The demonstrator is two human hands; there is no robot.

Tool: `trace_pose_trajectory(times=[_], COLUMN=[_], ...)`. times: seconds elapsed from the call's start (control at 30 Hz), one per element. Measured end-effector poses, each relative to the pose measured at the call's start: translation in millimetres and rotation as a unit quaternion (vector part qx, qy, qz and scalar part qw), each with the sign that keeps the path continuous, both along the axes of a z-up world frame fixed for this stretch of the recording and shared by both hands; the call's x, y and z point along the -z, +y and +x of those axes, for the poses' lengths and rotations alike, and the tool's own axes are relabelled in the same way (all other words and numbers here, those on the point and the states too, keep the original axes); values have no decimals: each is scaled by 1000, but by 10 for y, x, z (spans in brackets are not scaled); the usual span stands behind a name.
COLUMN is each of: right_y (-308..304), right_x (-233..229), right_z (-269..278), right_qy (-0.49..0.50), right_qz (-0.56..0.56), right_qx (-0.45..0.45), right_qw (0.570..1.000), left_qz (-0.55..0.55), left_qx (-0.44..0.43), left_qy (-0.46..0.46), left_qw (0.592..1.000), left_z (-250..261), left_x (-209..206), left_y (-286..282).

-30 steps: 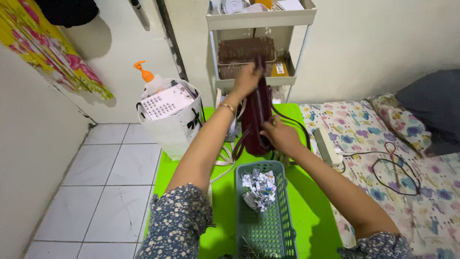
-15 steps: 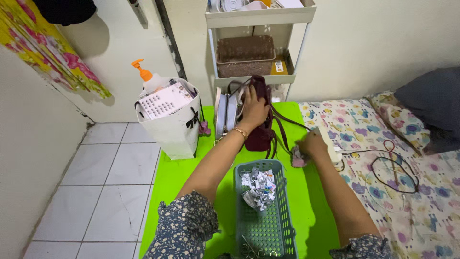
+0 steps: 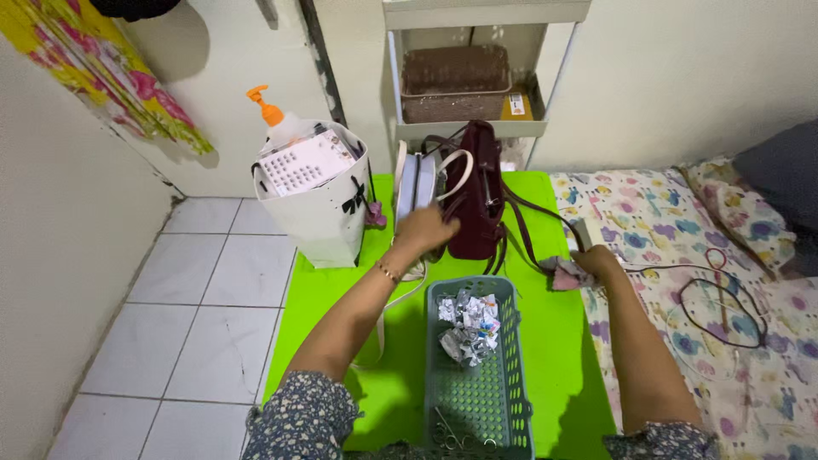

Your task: The person sits on the floor and wipes small items with a cloth, then places them into a light blue cosmetic bag. They attach a strap to the bag and place it into a larger maroon handbag. The person also wipes the maroon bag and a green basket before setting them aside.

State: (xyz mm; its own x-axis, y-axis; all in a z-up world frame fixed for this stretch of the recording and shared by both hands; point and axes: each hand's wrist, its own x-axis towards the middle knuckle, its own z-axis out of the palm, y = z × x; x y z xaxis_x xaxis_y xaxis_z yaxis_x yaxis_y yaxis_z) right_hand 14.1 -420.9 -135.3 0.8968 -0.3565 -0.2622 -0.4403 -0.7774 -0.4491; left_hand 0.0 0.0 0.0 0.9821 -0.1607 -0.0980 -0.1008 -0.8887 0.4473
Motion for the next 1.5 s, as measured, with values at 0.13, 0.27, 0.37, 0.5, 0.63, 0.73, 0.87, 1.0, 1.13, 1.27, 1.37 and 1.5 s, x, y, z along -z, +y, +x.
trace_pose_trajectory(times=[0.13, 0.27, 0.37, 0.5, 0.63, 0.73, 0.87, 1.0, 1.13, 1.27, 1.37, 1.5], right_y=[14, 198, 530, 1240, 1755, 1836, 1859, 2031, 2170, 2124, 2167, 2138], right_x=[-395, -1267, -1910, -2272, -2461, -2665, -2928, -3117, -3217, -3280, -3373, -3756], right_z=[252, 480, 462, 302, 290, 279, 194, 229, 387, 530, 582, 516], right_qy=[8, -145, -174, -168, -92, -76, 0, 15, -16, -154, -297, -273], right_qz=[-44, 203, 335, 354, 443, 276, 215, 192, 342, 446, 530, 328], right_qx=[-25, -21, -92, -268, -247, -265, -402, -398, -338, -232, -155, -217], right_qw=[999, 968, 921, 880, 857, 921, 890, 897, 877, 851, 779, 878], left_qz=[-172, -273, -293, -294, -222, -172, -89, -20, -135, -326, -349, -329], left_qx=[31, -13, -21, 59, 145, 234, 318, 332, 332, 303, 307, 283], left_qy=[122, -106, -160, -457, -373, -389, -295, -228, -273, -214, -238, -207], left_qw=[977, 956, 942, 837, 889, 874, 897, 915, 893, 869, 853, 877], left_z=[-185, -126, -109, -127, -176, -144, -10, 113, 347, 546, 555, 371], left_x=[424, 611, 429, -14, -360, -573, -861, -951, -741, -289, 21, 230], left_y=[144, 10, -187, -586, -767, -686, -382, -252, -180, -123, -210, -347])
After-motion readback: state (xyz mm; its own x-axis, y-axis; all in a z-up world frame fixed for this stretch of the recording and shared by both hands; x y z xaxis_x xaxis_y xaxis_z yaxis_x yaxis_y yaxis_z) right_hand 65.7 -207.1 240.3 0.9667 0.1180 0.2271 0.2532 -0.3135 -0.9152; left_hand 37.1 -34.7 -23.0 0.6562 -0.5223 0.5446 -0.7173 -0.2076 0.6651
